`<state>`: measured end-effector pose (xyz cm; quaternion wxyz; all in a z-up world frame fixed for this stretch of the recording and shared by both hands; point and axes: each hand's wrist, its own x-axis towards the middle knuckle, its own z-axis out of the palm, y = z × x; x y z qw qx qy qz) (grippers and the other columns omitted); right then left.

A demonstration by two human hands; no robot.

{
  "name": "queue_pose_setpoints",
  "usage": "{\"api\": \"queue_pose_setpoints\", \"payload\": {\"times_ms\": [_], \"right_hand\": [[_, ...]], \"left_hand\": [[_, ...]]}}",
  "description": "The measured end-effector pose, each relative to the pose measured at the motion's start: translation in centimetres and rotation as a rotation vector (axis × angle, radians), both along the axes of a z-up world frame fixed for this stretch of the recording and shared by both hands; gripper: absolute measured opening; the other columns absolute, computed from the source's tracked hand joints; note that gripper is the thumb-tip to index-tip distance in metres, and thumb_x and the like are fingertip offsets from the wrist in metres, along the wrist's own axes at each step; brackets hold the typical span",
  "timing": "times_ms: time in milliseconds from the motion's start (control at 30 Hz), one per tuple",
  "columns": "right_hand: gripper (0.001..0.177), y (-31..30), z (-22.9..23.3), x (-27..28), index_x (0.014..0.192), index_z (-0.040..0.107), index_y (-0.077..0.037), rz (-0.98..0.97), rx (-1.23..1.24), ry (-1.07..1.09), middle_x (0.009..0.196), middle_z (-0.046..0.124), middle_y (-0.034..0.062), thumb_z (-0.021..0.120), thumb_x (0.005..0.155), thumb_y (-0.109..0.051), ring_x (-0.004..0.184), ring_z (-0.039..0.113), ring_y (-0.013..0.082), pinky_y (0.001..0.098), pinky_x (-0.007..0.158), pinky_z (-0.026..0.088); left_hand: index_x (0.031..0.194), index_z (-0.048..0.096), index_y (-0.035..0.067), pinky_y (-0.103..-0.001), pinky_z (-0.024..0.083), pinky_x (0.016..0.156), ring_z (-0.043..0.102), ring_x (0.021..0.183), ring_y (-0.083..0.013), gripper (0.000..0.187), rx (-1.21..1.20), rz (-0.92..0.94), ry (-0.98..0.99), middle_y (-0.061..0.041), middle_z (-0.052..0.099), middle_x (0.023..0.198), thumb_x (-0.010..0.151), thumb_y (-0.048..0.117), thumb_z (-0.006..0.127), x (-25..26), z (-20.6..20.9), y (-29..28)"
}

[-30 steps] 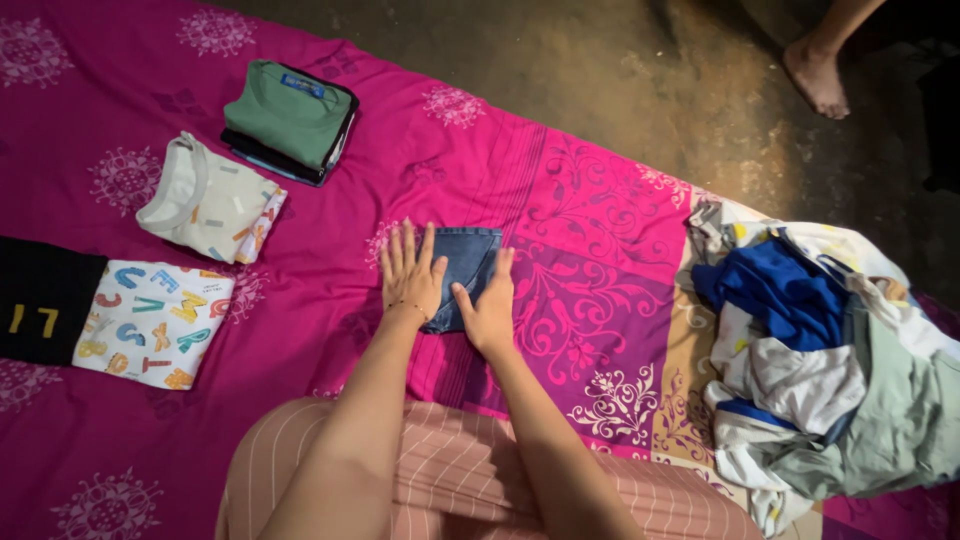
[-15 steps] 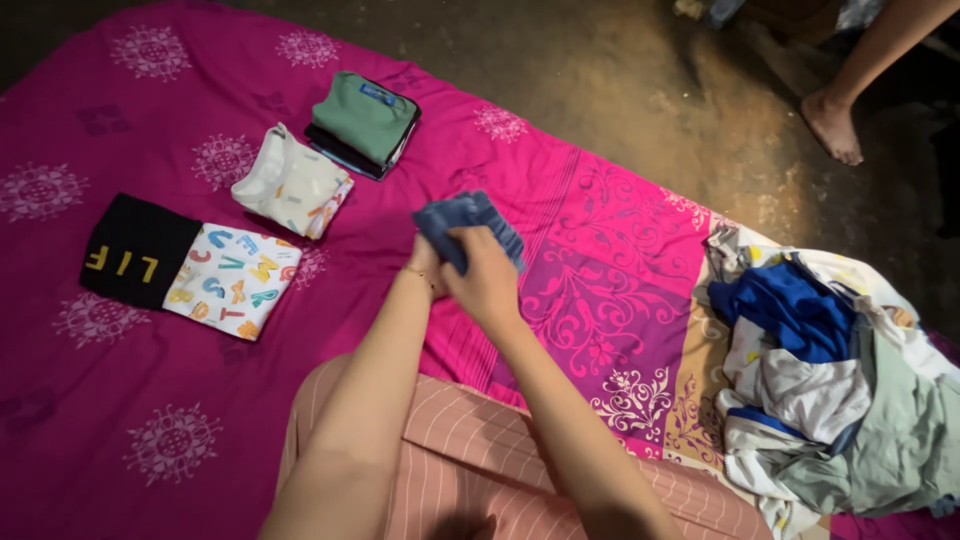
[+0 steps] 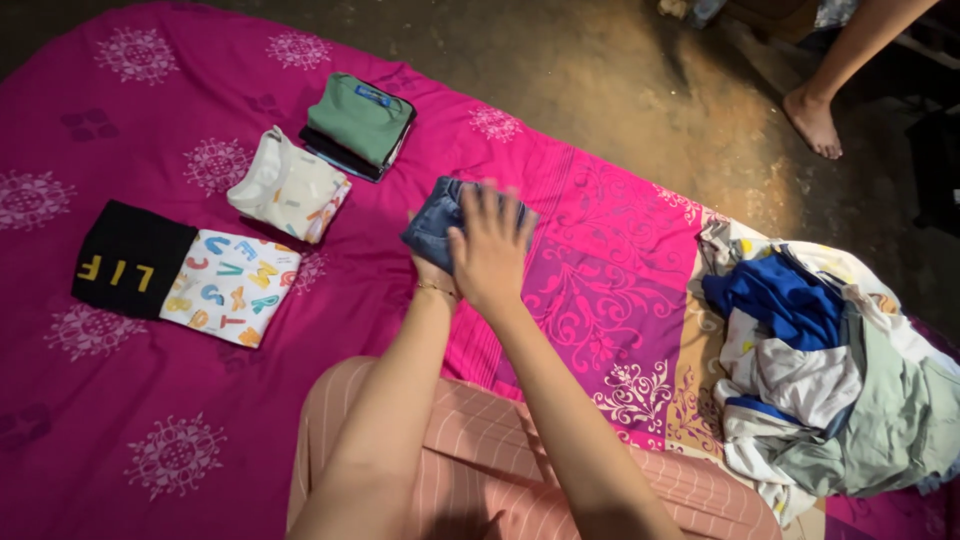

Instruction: Folding various laundry items and organizing them into stacks on a bed.

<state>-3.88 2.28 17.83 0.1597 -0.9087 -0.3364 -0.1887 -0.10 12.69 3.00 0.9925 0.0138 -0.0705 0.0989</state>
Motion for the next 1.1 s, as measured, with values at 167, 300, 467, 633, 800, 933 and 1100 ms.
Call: {"api": "queue_pose_setpoints", "payload": {"times_ms": [167,300,467,633,800,933,1100], "right_hand": [[0.091,-1.0,-2.3,0.8,0.154,0.034,0.002,-0.305,0.542,0.182,0.159,0.030,0.0322,0.080,0.087,-0.040,0.150,0.018,0.0476,0.0617,0.117,0.012],[0.091,-0.9,-6.1,2.7,0.156,0.031,0.005,-0.160,0.799,0.340,0.160,0.038,0.0265,0.078,0.092,-0.038,0.152,0.036,0.0392,0.0495,0.127,0.028],[0.062,-1.0,-4.3,4.1,0.130,0.063,0.004,-0.149,1.267,1.304,0.123,0.071,0.0146,0.082,0.081,-0.028,0.109,0.068,0.0225,0.0352,0.097,0.054],[0.033,-0.3,-5.5,6.4,0.116,0.070,-0.002,0.004,1.378,1.227,0.108,0.076,0.0073,0.079,0.086,-0.014,0.097,0.071,0.0166,0.0309,0.089,0.056],[0.028,1.8,-6.7,9.9,0.117,0.070,-0.005,0.050,1.445,1.156,0.109,0.075,0.0046,0.075,0.090,-0.009,0.098,0.070,0.0140,0.0286,0.088,0.056],[0.027,4.4,-9.0,14.1,0.116,0.070,-0.007,0.069,1.626,1.168,0.108,0.075,0.0050,0.075,0.089,-0.009,0.098,0.072,0.0173,0.0324,0.088,0.059],[0.029,6.9,-14.6,19.6,0.117,0.070,-0.009,-0.037,1.743,1.211,0.110,0.075,0.0045,0.077,0.089,-0.011,0.100,0.072,0.0187,0.0344,0.089,0.059]], "left_hand": [[0.139,0.060,0.012,-0.056,0.041,0.116,0.058,0.129,-0.0386,0.083,-0.129,0.098,0.059,-0.014,0.063,0.140,0.098,0.076,0.026,-1.8,6.7,-0.1],[0.133,0.064,0.013,-0.056,0.042,0.112,0.059,0.125,-0.0384,0.084,-0.109,0.084,0.095,-0.014,0.066,0.135,0.094,0.076,0.026,-1.8,7.3,-0.4],[0.128,0.066,0.011,-0.056,0.046,0.109,0.063,0.121,-0.0382,0.065,-0.182,0.086,0.041,-0.014,0.068,0.131,0.101,0.061,0.034,-0.7,6.2,0.0],[0.130,0.061,0.004,-0.059,0.047,0.115,0.061,0.126,-0.0395,0.048,0.315,0.377,0.054,-0.017,0.065,0.130,0.114,0.046,0.045,3.5,0.9,0.8],[0.140,0.057,0.008,-0.054,0.047,0.107,0.062,0.122,-0.0366,0.082,-0.148,0.270,0.427,-0.014,0.066,0.134,0.094,0.069,0.026,3.2,3.4,3.1],[0.155,0.042,0.015,-0.053,0.024,0.122,0.039,0.146,-0.0324,0.094,-0.146,0.262,0.431,-0.011,0.046,0.158,0.090,0.081,0.025,3.6,2.2,4.4],[0.163,0.028,0.024,-0.057,0.007,0.125,0.018,0.157,-0.0349,0.094,-0.160,0.222,0.355,-0.010,0.026,0.171,0.090,0.082,0.027,4.8,0.7,3.9]]}}
